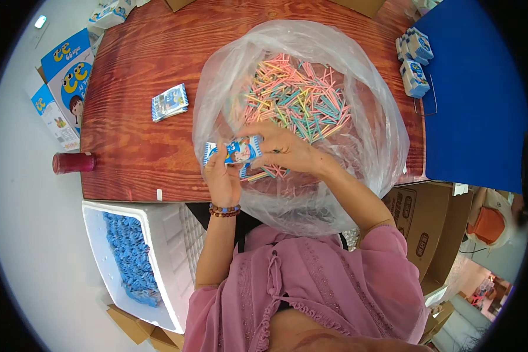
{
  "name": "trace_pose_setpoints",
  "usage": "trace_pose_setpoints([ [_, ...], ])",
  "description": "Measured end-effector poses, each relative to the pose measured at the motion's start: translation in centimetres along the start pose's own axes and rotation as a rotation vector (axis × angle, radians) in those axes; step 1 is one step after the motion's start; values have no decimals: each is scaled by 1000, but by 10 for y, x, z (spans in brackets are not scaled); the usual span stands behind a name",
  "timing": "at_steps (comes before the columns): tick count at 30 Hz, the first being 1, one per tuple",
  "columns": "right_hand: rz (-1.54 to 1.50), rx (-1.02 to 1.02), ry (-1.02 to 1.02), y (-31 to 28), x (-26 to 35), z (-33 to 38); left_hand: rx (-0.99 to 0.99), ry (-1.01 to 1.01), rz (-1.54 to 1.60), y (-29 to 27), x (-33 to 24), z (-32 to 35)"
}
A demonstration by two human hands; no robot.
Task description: Placing small colorful sticks into small blue and white cardboard boxes.
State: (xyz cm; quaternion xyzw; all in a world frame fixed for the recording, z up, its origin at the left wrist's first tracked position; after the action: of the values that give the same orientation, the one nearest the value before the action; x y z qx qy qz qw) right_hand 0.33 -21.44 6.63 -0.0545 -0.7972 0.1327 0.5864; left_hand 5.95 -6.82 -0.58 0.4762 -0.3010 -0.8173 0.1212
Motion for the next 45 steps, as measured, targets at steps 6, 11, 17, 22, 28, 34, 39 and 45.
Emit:
trace_pose_setpoints([
  [6,299,-495,379,-130,-74,7,61,-18,35,-9,-7,2],
  [11,509,-414,700,-170,-107,2,11,-42,5,-13,-2,5],
  [17,672,-149,687,-165,-128,-22,31,-61,52,-14,4,4],
  [22,806,-70,706,-153,-109,-43,55,-77,63,-17,8,2],
  [28,1025,-12,688,-158,-138,-43,41,-88,0,-13,14,2],
  [34,933,111,807,-150,-130,-54,32,-108,6,-24,12,2],
  [39,947,67,690,-148,-133,-45,33,-95,-19,-13,13,5],
  [45,881,-169,517,-155,-121,-9,11,-84,19,-26,5,5],
])
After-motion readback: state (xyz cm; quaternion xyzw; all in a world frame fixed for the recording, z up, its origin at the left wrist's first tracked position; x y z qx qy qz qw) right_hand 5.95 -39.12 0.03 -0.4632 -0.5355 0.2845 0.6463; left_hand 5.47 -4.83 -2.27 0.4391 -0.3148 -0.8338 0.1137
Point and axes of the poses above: each hand's wrist, its own z-axis away from the middle knuckle, its own y-axis out of the palm, x = y × z, the point moved 6 cm from there along -z, towards the middle knuckle, and after that the axes turned 3 degrees about -z, right-handed, at the moved point
